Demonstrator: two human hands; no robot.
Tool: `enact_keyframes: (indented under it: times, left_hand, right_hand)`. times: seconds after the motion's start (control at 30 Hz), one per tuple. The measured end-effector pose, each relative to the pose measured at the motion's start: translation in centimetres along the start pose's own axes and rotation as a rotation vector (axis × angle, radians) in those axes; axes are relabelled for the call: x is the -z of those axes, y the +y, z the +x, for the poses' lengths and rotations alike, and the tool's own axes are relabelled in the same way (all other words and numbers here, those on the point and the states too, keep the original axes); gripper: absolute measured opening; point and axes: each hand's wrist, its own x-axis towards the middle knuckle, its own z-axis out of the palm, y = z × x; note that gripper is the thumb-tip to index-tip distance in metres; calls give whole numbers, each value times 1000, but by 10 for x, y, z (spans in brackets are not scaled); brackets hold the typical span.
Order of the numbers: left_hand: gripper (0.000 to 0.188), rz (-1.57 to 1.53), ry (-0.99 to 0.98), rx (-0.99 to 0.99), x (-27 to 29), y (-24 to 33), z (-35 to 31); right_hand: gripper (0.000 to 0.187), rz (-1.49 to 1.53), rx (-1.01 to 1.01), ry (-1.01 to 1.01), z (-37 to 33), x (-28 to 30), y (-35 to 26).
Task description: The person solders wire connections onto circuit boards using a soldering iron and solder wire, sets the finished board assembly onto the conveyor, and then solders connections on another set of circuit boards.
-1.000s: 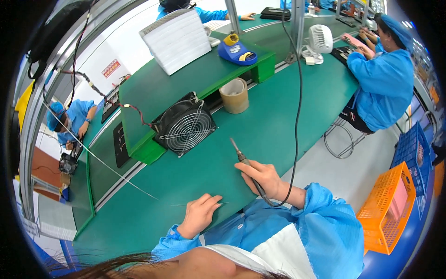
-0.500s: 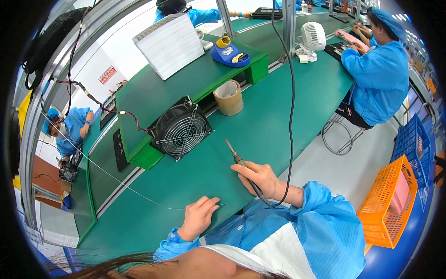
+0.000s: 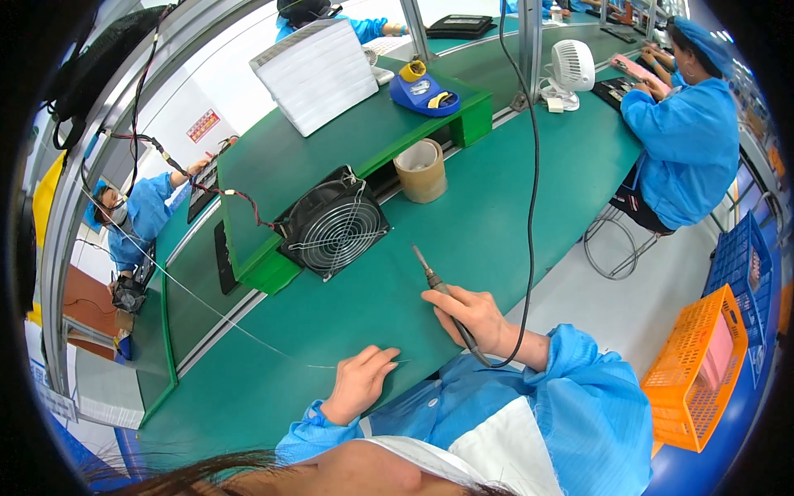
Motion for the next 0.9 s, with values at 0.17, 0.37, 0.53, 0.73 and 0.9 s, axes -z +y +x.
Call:
enact_keyframes:
  times: [0.17,0.37,0.53,0.73,0.9]
  left_hand:
    - [18,-8,-10,-11,0,-2,1]
    - [18,-2,-24,-19,1,-1,1]
    - [18,-8,-29,-11,0,1,1]
    - [20,-35,21,48,1,-7,-7]
    - [16,-142,129,194,16,-21,-16]
  right_hand:
    - [32,-13,-24,-27,0,0,0]
    - [31,-9,-24,-10,-1,0,-1]
    - [31,-3,-19,-11,-1,3,-2]
    - [32,26,-21,-40,1,-1,-5]
    - [30,19,-96,-15,-2,-1,-6]
